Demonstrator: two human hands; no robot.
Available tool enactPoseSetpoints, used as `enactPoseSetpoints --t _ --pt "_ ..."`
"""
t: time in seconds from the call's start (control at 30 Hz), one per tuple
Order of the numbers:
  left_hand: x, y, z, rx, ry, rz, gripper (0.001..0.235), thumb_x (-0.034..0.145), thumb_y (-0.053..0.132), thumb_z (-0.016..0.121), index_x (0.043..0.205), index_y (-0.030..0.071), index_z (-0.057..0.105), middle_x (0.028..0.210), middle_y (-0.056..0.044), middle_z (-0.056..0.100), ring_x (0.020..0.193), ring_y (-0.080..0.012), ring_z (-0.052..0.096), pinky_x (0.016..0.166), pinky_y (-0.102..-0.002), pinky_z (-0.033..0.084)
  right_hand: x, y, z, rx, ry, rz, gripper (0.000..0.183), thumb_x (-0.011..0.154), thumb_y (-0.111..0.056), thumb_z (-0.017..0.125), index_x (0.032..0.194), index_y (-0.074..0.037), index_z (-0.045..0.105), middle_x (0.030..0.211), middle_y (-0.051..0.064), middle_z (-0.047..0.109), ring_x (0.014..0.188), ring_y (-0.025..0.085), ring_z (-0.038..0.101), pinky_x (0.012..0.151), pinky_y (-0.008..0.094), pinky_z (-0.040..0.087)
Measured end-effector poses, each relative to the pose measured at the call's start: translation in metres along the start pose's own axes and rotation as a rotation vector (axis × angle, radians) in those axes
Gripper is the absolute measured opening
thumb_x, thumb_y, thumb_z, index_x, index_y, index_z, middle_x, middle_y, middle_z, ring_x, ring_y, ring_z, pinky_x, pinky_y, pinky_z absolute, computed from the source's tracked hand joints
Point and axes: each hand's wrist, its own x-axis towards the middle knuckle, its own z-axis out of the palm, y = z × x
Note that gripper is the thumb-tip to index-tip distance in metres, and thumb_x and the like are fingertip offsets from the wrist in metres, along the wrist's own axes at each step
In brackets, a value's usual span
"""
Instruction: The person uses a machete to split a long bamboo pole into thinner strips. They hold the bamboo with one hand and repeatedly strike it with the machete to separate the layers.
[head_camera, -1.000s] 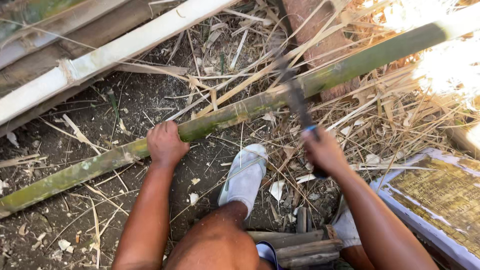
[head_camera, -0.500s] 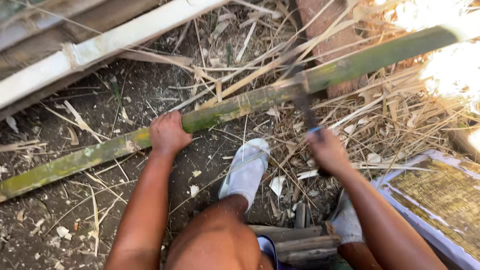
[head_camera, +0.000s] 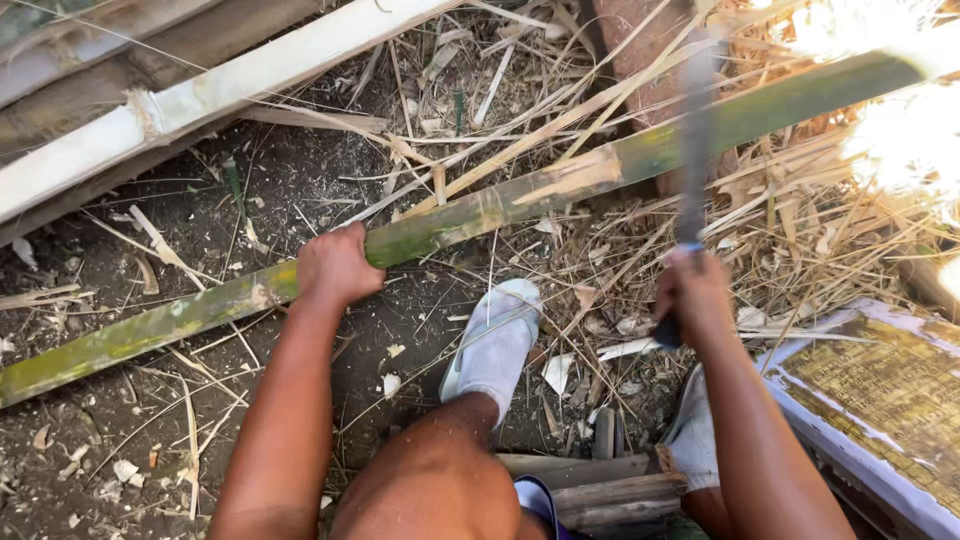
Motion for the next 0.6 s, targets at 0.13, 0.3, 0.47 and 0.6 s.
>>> enactPoseSetpoints --t 0.13,0.3,0.47,0.6 --pt "0.001 0.005 -0.016 -0.025 -0.123 -0.049 0.037 0.074 0.024 0.071 0.108 0.011 0.071 0.103 -0.018 0.076 0.096 -0.0312 0.075 0.095 -0.044 0.056 0.000 0.001 -0.002 0.437 -0.035 -0.114 0.028 0.108 -0.033 0.058 0.095 -0.011 0.044 0.066 0.000 0.048 0.048 0.013 0.048 0.043 0.033 0.045" --pt "0.000 0.006 -0.021 -0.006 -0.100 -0.052 0.044 0.071 0.029 0.075 0.111 0.011 0.070 0.108 -0.021 0.074 0.103 -0.0356 0.071 0.095 -0.046 0.054 -0.005 0.002 0.008 0.276 -0.165 0.038 0.021 0.100 -0.030 0.058 0.096 -0.013 0.046 0.061 0.001 0.045 0.043 0.014 0.044 0.039 0.033 0.040" --pt "-0.005 0.001 -0.013 -0.014 -0.081 -0.048 0.037 0.073 0.026 0.072 0.107 0.011 0.073 0.108 -0.021 0.074 0.103 -0.0376 0.071 0.096 -0.046 0.055 -0.024 0.015 0.041 0.247 -0.263 -0.041 0.031 0.104 -0.032 0.058 0.091 -0.008 0.043 0.063 0.002 0.047 0.045 0.015 0.047 0.041 0.034 0.044" --pt "-0.001 0.001 -0.017 -0.037 -0.142 -0.092 0.036 0.073 0.024 0.070 0.107 0.012 0.070 0.100 -0.019 0.077 0.094 -0.0329 0.075 0.094 -0.045 0.055 -0.029 0.003 0.034 0.156 -0.220 -0.034 0.029 0.104 -0.035 0.053 0.092 -0.010 0.044 0.061 0.003 0.047 0.043 0.016 0.047 0.040 0.035 0.043"
